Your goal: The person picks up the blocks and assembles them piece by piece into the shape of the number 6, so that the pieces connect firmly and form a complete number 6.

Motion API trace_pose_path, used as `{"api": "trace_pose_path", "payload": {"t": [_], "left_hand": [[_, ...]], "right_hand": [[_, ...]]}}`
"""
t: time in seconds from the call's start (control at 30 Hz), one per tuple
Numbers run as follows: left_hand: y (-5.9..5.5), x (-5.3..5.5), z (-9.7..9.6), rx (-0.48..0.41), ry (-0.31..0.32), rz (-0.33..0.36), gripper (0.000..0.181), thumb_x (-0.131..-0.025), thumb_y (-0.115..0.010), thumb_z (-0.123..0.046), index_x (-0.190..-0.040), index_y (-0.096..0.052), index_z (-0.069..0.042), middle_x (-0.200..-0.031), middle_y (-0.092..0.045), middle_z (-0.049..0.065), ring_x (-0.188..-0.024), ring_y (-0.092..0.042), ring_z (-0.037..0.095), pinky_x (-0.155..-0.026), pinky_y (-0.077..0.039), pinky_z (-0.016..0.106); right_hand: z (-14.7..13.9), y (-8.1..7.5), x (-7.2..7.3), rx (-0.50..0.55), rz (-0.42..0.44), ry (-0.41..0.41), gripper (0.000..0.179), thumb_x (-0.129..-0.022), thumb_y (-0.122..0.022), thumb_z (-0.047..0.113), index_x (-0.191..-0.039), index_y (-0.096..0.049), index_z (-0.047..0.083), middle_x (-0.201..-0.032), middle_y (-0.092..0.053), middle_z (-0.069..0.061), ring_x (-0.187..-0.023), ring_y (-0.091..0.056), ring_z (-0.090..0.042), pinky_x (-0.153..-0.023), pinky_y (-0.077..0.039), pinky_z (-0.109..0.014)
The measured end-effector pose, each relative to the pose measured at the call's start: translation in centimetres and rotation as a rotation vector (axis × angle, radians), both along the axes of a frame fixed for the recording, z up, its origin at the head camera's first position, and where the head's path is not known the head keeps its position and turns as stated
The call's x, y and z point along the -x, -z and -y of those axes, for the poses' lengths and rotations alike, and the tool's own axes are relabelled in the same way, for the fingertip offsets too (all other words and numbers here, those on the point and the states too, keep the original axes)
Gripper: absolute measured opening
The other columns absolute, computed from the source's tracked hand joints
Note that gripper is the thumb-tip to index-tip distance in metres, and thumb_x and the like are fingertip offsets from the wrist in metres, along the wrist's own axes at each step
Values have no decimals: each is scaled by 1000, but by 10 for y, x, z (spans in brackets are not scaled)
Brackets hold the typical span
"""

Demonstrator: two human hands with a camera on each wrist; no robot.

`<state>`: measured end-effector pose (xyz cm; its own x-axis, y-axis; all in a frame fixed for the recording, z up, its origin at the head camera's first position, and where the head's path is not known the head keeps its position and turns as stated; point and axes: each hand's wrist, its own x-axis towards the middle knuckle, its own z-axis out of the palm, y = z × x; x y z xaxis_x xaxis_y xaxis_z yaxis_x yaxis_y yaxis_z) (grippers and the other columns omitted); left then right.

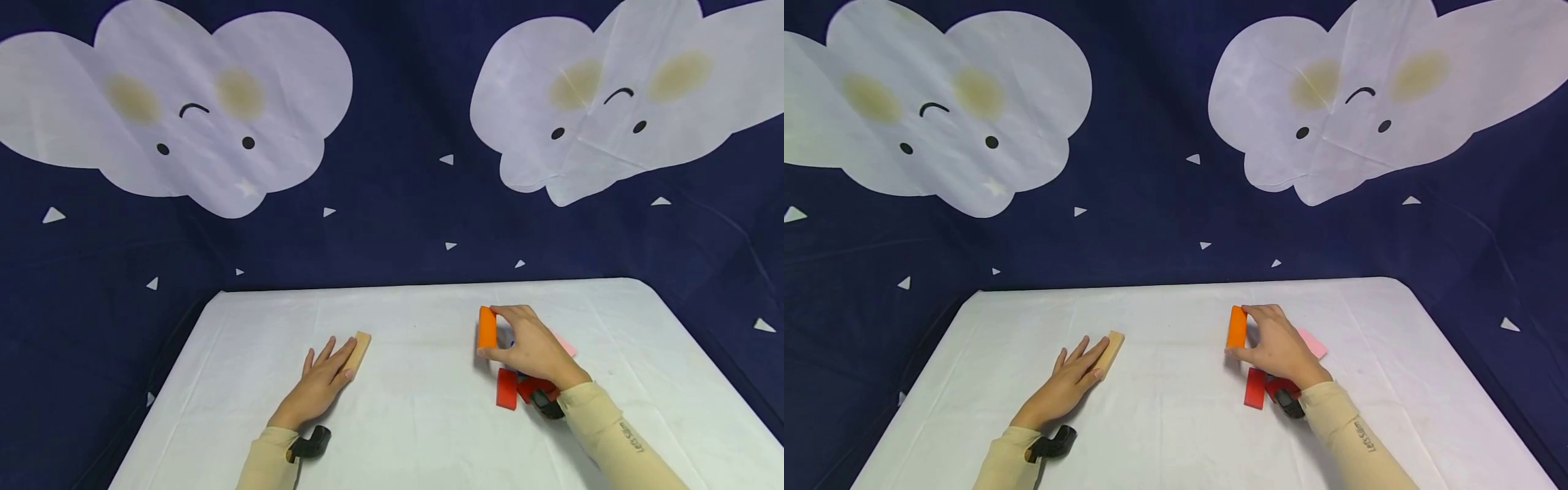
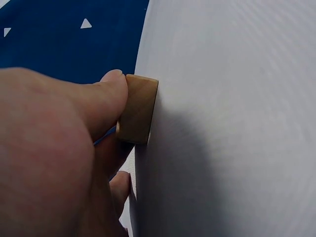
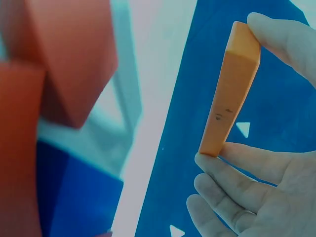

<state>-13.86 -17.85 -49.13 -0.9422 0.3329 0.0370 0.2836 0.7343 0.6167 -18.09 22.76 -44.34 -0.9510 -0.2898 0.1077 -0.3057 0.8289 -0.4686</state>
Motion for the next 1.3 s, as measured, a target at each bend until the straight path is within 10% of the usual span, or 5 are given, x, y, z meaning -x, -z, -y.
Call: {"api": "trace_pose_path", "payload": {"t": [1.3], "left_hand": [[2,0,-1,10,1,-6,58,-106,-51,-27,-157,-34,-8,-157,-40,13,-152,-16,40,-117,2,66]], "right_hand": [[90,16,8,84,-156,-27,91,-74,-84,53,-140,-55,-3,-138,-58,-17,-128,-48,-32,-108,-43,-50]]}}
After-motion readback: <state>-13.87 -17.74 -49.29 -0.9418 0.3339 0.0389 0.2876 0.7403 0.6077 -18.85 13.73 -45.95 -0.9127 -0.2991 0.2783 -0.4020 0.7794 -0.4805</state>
